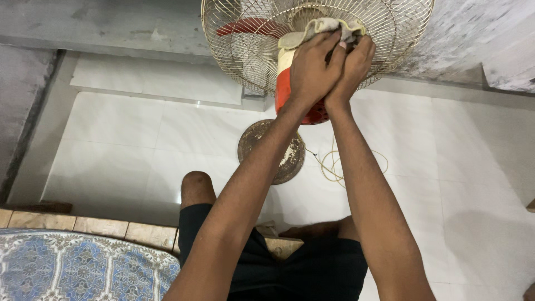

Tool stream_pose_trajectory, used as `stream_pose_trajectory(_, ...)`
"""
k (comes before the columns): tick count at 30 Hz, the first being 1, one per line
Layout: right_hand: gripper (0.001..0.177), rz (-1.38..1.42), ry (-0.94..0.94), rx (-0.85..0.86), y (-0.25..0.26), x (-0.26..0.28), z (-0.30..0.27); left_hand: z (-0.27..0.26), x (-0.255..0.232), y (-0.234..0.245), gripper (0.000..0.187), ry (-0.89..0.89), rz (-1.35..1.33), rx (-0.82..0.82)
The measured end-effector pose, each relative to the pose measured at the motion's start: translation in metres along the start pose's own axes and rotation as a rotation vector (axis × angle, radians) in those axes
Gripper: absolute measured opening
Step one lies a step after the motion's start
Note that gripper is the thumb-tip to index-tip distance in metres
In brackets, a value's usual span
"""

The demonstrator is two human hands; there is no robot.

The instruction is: The person wipes the front wire cage and the central motor housing of a standing electric fan using a cloth. They rotate the fan head to access different sections of the cage and continue wiping the surface until the end of the clip.

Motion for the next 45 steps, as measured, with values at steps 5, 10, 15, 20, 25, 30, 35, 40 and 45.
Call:
stream_pose_trajectory(5,0.021,0.021,0.017,0.037,-0.001,0.001,-0.001,-0.002,0.003,-0.002,0.042,-0.009,-0.039,-0.018)
stream_pose_trajectory(10,0.018,0.075,0.281,0.097,0.002,0.027,-0.006,-0.007,0.008,-0.002,0.051,0.024,-0.102,-0.126)
stream_pose_trajectory(15,0.016,0.064,0.288,0.203,-0.001,0.042,-0.006,-0.011,0.011,0.003,0.050,0.063,-0.138,-0.216)
stream_pose_trajectory(20,0.023,0.175,0.294,0.290,-0.004,0.056,-0.007,-0.014,0.015,0.010,0.045,0.157,-0.081,-0.295)
stream_pose_trajectory(25,0.033,0.184,0.375,0.338,-0.005,0.066,-0.010,-0.019,0.018,0.017,0.046,0.190,-0.001,-0.427)
stream_pose_trajectory(30,0.034,0.210,0.340,0.369,-0.008,0.067,-0.009,-0.020,0.017,0.019,0.045,0.195,-0.063,-0.429)
stream_pose_trajectory(35,0.028,0.264,0.265,0.379,-0.013,0.061,-0.007,-0.016,0.017,0.017,0.045,0.169,-0.086,-0.365)
stream_pose_trajectory(40,0.020,0.189,0.337,0.255,-0.003,0.055,-0.008,-0.011,0.013,0.012,0.040,0.159,-0.082,-0.265)
stream_pose_trajectory(45,0.021,0.166,0.253,0.190,-0.002,0.043,-0.007,-0.007,0.009,0.009,0.039,0.144,-0.097,-0.166)
Point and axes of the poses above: each hand's wrist, its own z-axis towards the middle knuckle, its own y-axis out of the back of the hand, x = y × z, the point moved 6 cm from there along z, towards the middle knuckle, and after that the axes turned 10 degrees about z, right-handed, at the moved point
